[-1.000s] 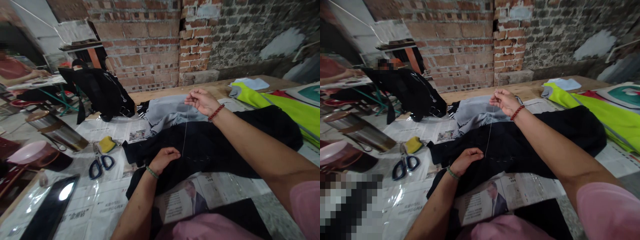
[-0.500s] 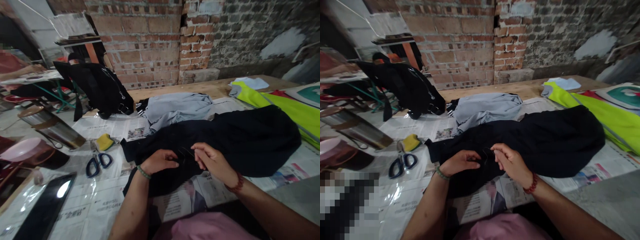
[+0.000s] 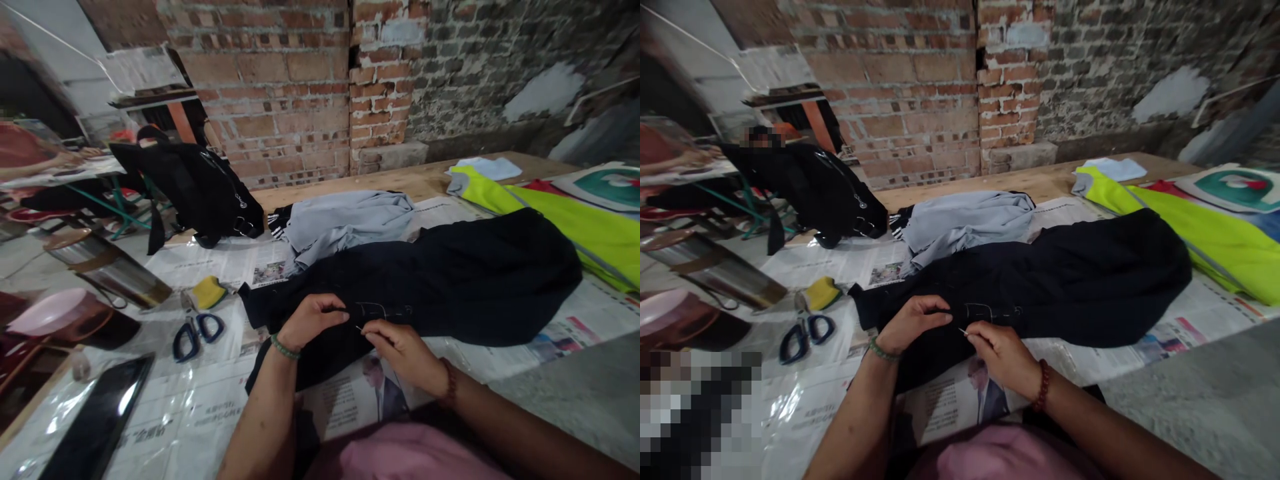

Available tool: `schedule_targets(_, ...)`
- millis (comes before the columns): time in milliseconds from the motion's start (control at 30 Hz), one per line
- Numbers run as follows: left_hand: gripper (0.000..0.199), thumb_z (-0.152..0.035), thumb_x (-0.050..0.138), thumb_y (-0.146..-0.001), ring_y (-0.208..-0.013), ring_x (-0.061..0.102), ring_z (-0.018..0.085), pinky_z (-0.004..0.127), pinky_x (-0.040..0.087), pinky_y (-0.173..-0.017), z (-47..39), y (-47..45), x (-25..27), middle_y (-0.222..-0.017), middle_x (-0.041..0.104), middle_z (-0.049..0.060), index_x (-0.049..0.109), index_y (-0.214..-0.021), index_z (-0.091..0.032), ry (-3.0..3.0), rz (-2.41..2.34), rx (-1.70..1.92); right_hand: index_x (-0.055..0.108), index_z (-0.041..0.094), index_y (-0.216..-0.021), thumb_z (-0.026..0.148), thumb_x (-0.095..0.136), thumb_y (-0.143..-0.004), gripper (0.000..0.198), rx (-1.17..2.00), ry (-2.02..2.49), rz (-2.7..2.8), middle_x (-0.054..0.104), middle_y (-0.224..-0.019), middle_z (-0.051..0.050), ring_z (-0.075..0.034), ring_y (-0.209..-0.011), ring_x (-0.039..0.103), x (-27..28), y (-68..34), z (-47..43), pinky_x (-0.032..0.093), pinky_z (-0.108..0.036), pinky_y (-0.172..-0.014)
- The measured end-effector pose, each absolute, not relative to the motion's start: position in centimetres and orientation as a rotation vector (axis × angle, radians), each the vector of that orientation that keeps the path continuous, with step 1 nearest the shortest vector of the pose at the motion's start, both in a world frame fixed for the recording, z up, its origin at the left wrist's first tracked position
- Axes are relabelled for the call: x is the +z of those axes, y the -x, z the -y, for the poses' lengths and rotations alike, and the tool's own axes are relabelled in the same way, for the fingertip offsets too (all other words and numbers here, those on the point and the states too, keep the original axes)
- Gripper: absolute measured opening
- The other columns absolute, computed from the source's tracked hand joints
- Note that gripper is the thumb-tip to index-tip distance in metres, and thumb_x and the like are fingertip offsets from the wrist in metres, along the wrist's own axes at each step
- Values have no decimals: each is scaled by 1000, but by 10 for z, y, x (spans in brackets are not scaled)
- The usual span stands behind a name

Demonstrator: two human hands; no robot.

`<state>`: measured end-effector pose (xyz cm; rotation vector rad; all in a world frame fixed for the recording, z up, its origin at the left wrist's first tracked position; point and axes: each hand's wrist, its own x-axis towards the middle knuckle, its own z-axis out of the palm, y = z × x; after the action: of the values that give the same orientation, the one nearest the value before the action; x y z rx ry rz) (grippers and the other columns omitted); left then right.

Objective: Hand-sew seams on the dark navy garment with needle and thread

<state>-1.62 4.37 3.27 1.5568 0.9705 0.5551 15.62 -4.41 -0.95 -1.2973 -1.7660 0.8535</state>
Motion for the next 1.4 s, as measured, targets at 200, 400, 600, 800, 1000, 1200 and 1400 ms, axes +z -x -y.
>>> schedule_targets(200, 15, -29, 65, -61, -55, 49, 10, 20, 37, -52, -34, 4, 34, -59, 58, -3, 67, -68, -16, -1611, -1071, 609, 59, 20, -81, 25, 39, -83, 21, 822, 1316, 1680, 59, -70, 0, -12, -63, 53, -15, -159, 40, 41, -23, -60)
schedule_targets(400, 16, -30, 63, -63, -62, 53, 13, 22, 41, -59, -10, 10, 21, -66, 62, -1, 67, -72, -17, -1614, -1256, 767, 59, 20, -81, 23, 38, -82, 21, 835, 1287, 1682, 60, -72, -1, -13, -66, 54, -15, -157, 46, 40, -24, -63)
schedule_targets(600, 19, -32, 63, -63, -67, 56, 15, 25, 43, -65, 9, 17, 1, -70, 63, 0, 66, -74, -17, -1552, -1363, 909, 59, 19, -84, 25, 38, -83, 22, 854, 1292, 1706, 59, -66, 1, -11, -60, 53, -20, -150, 54, 38, -21, -57)
schedule_targets(800, 16, -30, 64, -63, -73, 57, 17, 27, 44, -72, 16, 16, -6, -73, 65, 0, 66, -73, -18, -1577, -1392, 970, 59, 19, -83, 26, 37, -84, 23, 843, 1314, 1724, 58, -63, 1, -11, -57, 53, -22, -145, 58, 37, -21, -55)
schedule_targets(1000, 16, -30, 63, -64, -72, 57, 17, 27, 45, -70, 18, 17, -9, -72, 65, 0, 66, -73, -18, -1595, -1366, 994, 59, 20, -82, 25, 36, -83, 24, 810, 1367, 1749, 58, -61, 0, -12, -56, 53, -25, -141, 57, 36, -21, -54)
schedule_targets(1200, 14, -28, 62, -65, -74, 59, 17, 28, 46, -71, 20, 18, -13, -75, 66, 1, 68, -75, -19, -1665, -1297, 984, 57, 19, -79, 23, 35, -83, 23, 776, 1386, 1786, 55, -59, 0, -12, -54, 51, -27, -139, 56, 34, -21, -52)
schedule_targets(1400, 10, -23, 60, -69, -68, 58, 16, 28, 43, -70, 21, 16, -14, -70, 67, 1, 69, -74, -23, -1913, -1232, 926, 52, 18, -76, 22, 34, -83, 19, 806, 1410, 1738, 52, -55, 2, -11, -52, 48, -27, -132, 50, 34, -21, -51)
